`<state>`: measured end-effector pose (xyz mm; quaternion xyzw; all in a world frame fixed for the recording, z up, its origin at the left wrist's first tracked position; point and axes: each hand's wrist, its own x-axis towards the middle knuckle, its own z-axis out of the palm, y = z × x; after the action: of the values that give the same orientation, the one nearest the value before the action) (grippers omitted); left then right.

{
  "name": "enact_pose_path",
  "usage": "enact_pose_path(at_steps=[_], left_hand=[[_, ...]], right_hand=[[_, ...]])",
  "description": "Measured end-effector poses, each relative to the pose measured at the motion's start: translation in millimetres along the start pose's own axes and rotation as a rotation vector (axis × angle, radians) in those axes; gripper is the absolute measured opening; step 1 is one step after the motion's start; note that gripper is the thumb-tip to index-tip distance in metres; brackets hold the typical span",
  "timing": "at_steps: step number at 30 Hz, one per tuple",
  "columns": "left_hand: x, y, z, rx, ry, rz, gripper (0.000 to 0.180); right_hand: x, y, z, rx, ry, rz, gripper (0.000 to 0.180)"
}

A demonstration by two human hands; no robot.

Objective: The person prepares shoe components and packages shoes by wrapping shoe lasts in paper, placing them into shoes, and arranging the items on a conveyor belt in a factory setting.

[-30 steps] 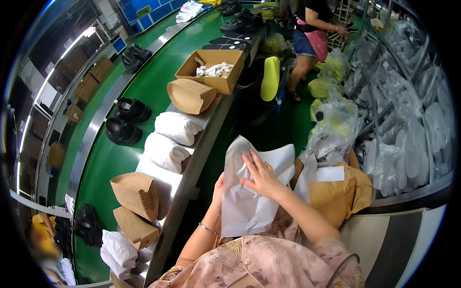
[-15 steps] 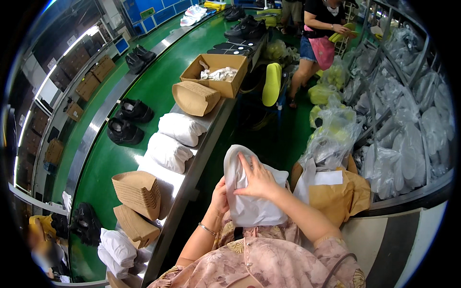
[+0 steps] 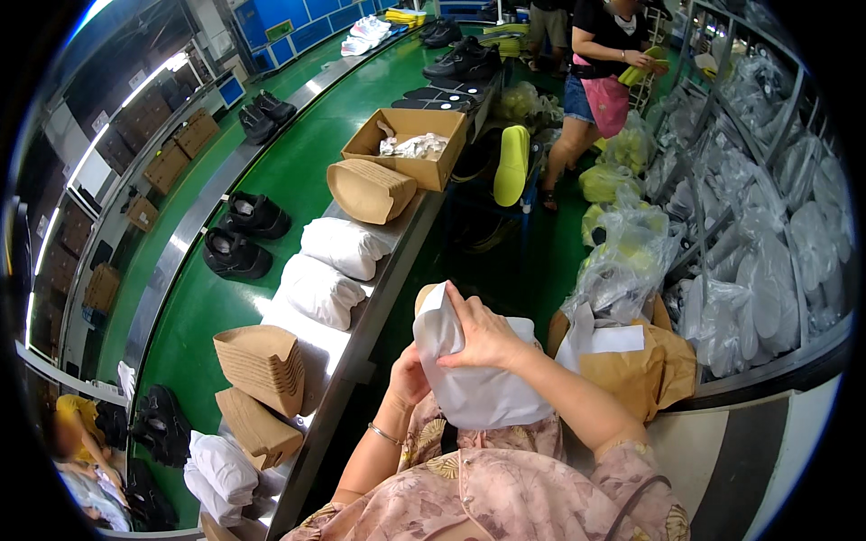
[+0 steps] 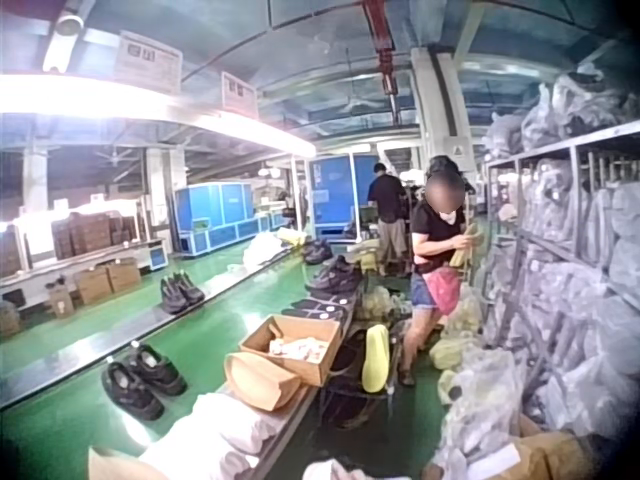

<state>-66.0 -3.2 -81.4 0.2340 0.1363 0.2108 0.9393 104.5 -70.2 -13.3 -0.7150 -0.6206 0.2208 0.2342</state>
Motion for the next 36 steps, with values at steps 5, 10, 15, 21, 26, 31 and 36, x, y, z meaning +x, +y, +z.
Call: enact_pose_path(at_steps=[5, 10, 15, 21, 26, 31, 36], left_hand=[[-4.4, 23.0, 32.3, 0.107, -0.058, 0.204, 0.066], [11.0, 23.2, 27.3, 0.903, 0.28, 0.53, 0.036], [27.4, 30.9, 27.2, 0.769, 0.531, 0.463, 0.017], [25.9, 31.3, 42.9, 0.889, 0.81, 0.881, 0.019], [-10.9, -18.4, 65.1, 0.945, 0.509, 0.489, 0.039], [28.9, -29.9, 32.2, 0.284, 0.141, 0.24, 0.077], [24.7, -18.7, 27.5, 0.182, 0.247, 0.499, 0.059]], right_hand=[[-8.4, -12.0, 2.6, -0.169, 0.082, 0.002, 0.12], [-20.8, -16.2, 19.8, -0.404, 0.111, -0.061, 0.115], [-28.6, -26.8, 23.4, -0.455, 0.105, -0.074, 0.116], [-19.6, -3.8, 10.7, -0.386, 0.233, 0.052, 0.12], [5.8, -13.1, -20.2, -0.371, 0.537, 0.114, 0.117], [2.0, -59.6, 9.8, -0.435, 0.62, 0.034, 0.088], [5.7, -44.2, -6.3, 0.08, 0.46, -0.235, 0.072]])
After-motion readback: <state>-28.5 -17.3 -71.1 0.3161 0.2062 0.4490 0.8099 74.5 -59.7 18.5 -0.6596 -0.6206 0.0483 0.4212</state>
